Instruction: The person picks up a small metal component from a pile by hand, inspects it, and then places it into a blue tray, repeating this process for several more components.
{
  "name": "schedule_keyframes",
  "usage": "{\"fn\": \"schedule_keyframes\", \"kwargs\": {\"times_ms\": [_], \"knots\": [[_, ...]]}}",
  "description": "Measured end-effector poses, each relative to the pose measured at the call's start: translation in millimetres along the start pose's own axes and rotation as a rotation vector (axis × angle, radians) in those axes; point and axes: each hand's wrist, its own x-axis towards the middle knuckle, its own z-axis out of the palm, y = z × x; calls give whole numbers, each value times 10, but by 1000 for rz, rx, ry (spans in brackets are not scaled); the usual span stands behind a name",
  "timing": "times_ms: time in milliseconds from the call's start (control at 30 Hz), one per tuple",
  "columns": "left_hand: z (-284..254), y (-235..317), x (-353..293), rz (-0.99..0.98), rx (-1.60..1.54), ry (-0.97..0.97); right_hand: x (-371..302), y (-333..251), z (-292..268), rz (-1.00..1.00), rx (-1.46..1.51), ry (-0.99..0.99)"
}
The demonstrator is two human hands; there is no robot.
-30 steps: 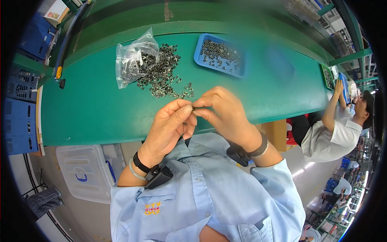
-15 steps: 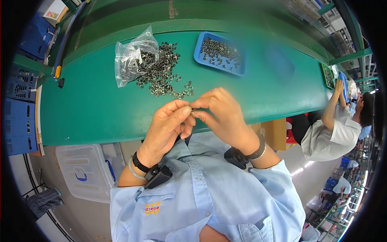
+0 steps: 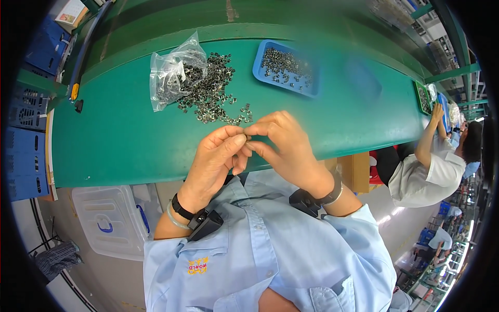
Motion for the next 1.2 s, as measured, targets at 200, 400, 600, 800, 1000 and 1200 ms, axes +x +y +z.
{"fn": "schedule_keyframes", "kwargs": {"times_ms": [200, 400, 600, 800, 1000, 1200], "knots": [[0, -5, -58, 44, -12, 28, -20, 14, 47, -13, -21, 55], [8, -14, -116, 55, 63, 55, -33, 4, 83, -85, -34, 85], [60, -5, -167, 86, 16, 27, -71, 15, 99, -92, -5, 112], [65, -20, -151, 25, -45, 22, -90, -15, 84, -110, -11, 133], [41, -55, -127, 18, -130, -54, -120, -21, 76, -95, 35, 134], [22, -72, -92, 18, -160, -132, -157, -12, 85, -94, 97, 158]]}}
